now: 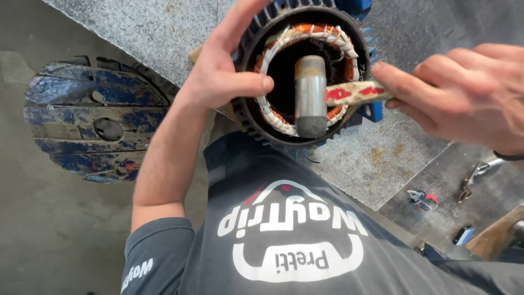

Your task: The person works on a motor stator, manipulating copper wires and white insulation tape. They use a lighter to heat the wire ends and a hammer to tap the stator assembly.

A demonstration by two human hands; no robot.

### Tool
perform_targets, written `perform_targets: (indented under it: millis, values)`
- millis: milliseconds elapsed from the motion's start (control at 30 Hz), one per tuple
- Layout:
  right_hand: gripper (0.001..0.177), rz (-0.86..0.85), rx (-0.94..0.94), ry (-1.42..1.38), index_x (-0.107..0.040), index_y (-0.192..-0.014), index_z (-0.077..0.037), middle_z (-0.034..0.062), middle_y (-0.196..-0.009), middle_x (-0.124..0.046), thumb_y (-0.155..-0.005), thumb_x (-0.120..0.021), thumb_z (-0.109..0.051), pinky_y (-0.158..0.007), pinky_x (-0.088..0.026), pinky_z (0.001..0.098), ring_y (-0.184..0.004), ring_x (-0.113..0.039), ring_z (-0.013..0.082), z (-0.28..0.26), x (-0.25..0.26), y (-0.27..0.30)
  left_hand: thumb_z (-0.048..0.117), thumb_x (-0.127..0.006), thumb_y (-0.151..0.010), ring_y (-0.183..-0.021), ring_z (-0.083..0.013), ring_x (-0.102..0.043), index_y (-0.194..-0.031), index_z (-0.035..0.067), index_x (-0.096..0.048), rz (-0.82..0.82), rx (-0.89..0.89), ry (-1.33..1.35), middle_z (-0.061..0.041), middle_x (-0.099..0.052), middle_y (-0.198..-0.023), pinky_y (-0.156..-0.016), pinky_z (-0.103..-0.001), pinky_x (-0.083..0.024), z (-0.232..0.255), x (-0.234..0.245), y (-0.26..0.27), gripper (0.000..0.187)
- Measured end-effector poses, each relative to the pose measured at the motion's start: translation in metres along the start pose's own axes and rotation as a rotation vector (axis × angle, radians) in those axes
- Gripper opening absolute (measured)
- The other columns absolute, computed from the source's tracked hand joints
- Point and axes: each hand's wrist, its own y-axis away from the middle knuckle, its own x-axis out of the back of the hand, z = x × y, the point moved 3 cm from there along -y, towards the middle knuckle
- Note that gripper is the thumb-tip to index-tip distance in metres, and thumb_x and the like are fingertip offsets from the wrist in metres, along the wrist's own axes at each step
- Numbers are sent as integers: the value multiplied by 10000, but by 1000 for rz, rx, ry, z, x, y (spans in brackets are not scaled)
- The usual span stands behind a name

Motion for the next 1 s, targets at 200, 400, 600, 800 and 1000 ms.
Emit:
perform_targets:
  millis: [200, 400, 600, 800, 1000]
  values:
    - [435, -67, -72, 91, -717, -1287, -253, -74, -695, -619, -889, -741, -424, -523, -467, 254, -600, -647, 109, 11, 7, -2, 246, -802, -1085, -1511, -169, -384, -1631, 50, -360, -59, 93, 157, -79, -420, -1669, -1294, -315, -312, -11, 5, -15, 730]
    - [574, -147, 241, -186, -705, -1352, -245, -43, -667, -649, -816, -722, -449, -495, -503, 294, -550, -651, 131, 34, -9, -1, 362, -665, -1145, -1467, -152, -450, -1605, 52, -406, -19, 35, 160, -67, -488, -1620, -1265, -303, -369, -14, 12, -17, 612]
    - [611, -232, 297, 4, -672, -1403, -243, -38, -674, -661, -837, -669, -474, -460, -540, 284, -512, -670, 111, 42, -14, -22, 383, -664, -1148, -1506, -163, -410, -1585, 42, -454, -54, -2, 150, -88, -471, -1637, -1295, -304, -319, -11, 10, -20, 593]
    - [660, -239, 410, 2, -705, -1375, -266, -38, -670, -666, -785, -666, -558, -425, -514, 280, -483, -655, 107, 41, -14, -27, 434, -659, -1124, -1527, -189, -391, -1563, 40, -488, -49, -4, 113, -109, -449, -1661, -1308, -330, -299, -11, 10, -20, 614]
    - [585, -206, 284, 199, -706, -1394, -281, -88, -609, -609, -859, -666, -514, -462, -459, 242, -504, -611, 73, 59, -24, -27, 464, -655, -1100, -1505, -203, -441, -1542, 51, -483, -6, -12, 121, -109, -437, -1650, -1293, -355, -391, -16, 12, -19, 629]
